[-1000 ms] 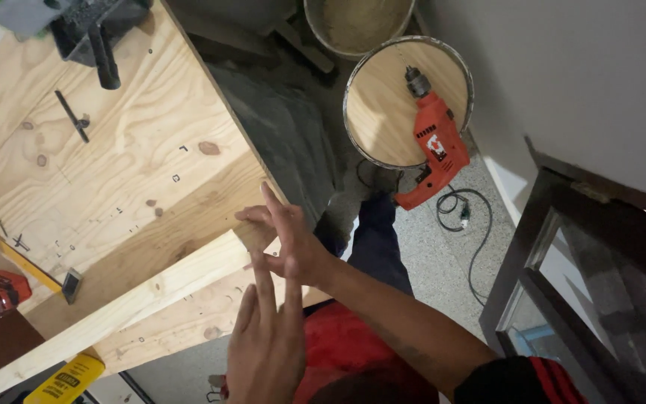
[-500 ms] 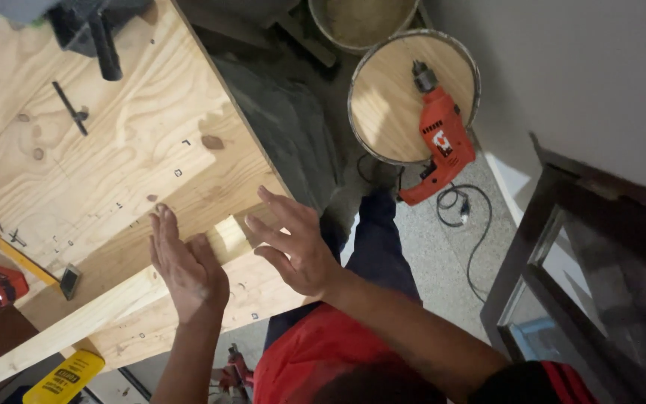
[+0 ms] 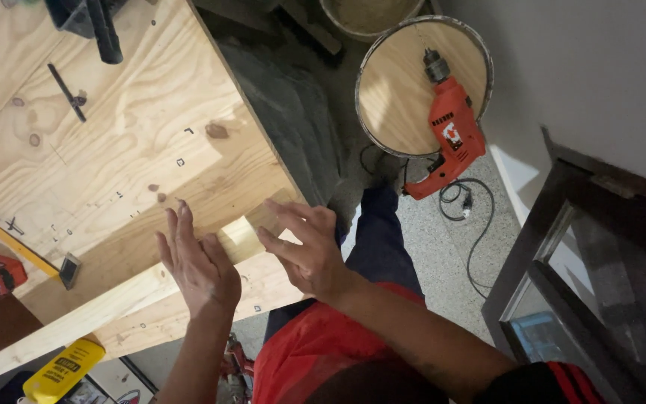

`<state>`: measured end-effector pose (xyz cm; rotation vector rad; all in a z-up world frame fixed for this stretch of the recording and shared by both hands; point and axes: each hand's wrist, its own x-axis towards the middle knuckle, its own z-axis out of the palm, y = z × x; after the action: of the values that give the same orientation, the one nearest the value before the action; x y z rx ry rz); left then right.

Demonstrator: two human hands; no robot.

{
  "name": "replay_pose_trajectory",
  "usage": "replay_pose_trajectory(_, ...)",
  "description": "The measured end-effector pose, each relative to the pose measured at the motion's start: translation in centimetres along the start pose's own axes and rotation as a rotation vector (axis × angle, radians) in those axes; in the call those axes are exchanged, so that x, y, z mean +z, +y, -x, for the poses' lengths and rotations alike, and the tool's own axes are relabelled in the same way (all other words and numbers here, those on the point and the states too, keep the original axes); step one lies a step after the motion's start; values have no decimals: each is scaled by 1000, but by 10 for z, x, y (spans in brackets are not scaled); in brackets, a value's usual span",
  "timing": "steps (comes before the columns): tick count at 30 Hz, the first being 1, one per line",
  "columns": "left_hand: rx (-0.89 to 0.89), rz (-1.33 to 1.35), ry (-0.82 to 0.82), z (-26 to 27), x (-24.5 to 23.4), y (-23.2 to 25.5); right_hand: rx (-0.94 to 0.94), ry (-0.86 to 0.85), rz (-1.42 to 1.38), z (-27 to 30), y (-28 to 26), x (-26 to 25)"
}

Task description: Assembling wooden structures by applying glue to edges and fastening pieces with a power drill.

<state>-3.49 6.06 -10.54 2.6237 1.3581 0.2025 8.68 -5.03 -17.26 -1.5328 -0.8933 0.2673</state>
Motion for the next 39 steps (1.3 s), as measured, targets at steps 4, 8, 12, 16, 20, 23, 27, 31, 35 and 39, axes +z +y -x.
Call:
replay_pose_trajectory(4,2,15,9,2,0,1,-73,69,51,-8,-2,-12)
replay_pose_trajectory(8,-6,9,21,1,-1,3,-68,115,3,-15,-2,-11)
replay_pose_trajectory(12,-6,4,18,2,-2,5,-57,34,-27,-21,-6,-16)
replay_pose_trajectory(16,-8,8,24,2,0,3,-29,-47,-109,-24,-8,-15)
replay_pose_trajectory(20,-12,0,30,2,1,2,21,-85,-196,-25,-9,-21)
replay_pose_trajectory(23,-23,28,19,1,-2,7,57,-120,-238,-25,-13,-26)
replay_pose_trajectory(27,-14,32,28,2,1,5,82,-143,-262,-20,-11,-24)
replay_pose_trajectory(31,-13,18,45,1,1,5,51,-156,-207,-15,-1,-18)
replay_pose_trajectory(35,-28,19,37,1,0,9,-11,-163,-99,-16,5,-16)
replay_pose_trajectory(39,1,-2,52,2,3,5,-53,-180,-21,-20,10,-18)
